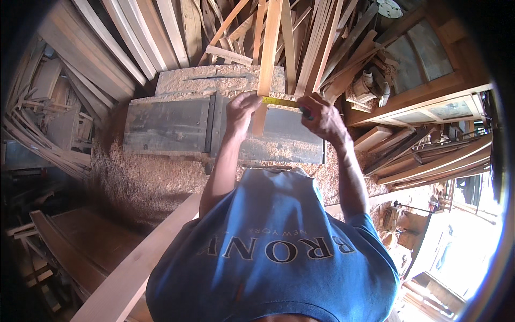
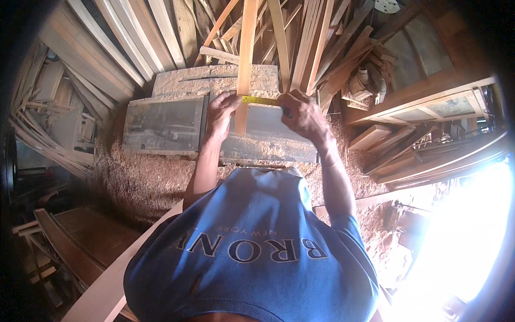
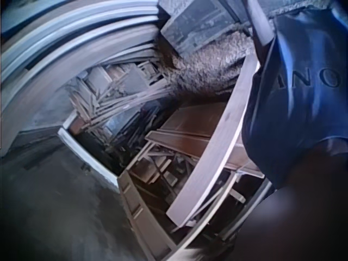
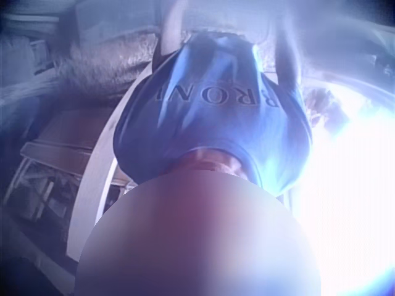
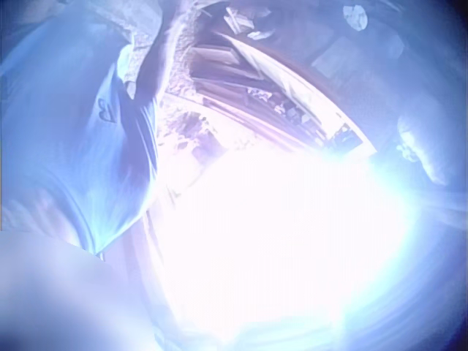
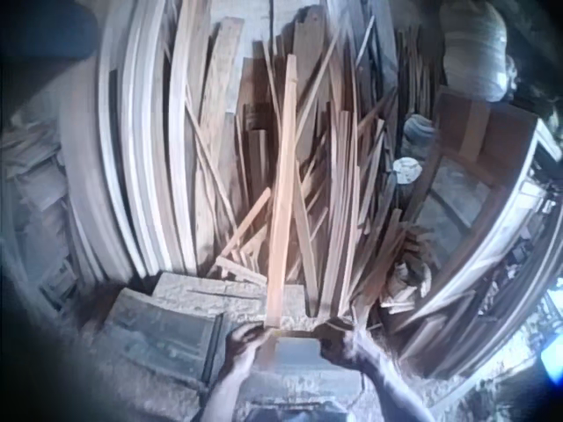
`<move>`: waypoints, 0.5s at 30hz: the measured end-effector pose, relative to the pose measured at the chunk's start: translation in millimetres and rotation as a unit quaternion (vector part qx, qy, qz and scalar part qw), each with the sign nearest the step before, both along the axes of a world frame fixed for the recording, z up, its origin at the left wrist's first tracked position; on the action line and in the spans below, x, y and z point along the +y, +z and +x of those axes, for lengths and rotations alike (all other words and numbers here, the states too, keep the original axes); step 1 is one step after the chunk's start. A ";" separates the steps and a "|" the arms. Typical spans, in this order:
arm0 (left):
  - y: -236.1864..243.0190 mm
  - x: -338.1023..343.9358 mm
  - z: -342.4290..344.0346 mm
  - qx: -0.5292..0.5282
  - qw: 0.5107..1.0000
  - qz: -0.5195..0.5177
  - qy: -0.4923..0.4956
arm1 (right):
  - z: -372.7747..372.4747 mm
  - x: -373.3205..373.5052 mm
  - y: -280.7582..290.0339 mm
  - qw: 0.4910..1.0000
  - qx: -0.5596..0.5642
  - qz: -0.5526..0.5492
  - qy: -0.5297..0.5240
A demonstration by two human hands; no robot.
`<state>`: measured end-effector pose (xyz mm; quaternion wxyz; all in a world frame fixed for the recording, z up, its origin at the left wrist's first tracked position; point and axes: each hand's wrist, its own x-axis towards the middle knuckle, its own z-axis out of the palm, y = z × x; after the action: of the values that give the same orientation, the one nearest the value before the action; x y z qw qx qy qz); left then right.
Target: The person measures and cuts thin wooden strips using a table saw, then stacks the cut pieces. They repeatedly measure strips with a tape measure, cut them on the saw, and gather the finished pieces into a pile.
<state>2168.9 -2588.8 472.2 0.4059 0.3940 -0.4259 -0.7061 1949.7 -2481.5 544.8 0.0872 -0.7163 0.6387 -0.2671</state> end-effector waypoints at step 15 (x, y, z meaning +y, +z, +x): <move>3.0 -4.6 16.1 0.023 0.998 0.017 -0.052 | 0.2 20.5 4.5 0.999 0.017 -0.023 -0.027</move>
<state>2185.0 -2593.4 475.1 0.3716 0.3614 -0.4247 -0.7423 1949.9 -2461.0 549.4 0.0523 -0.7052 0.6526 -0.2720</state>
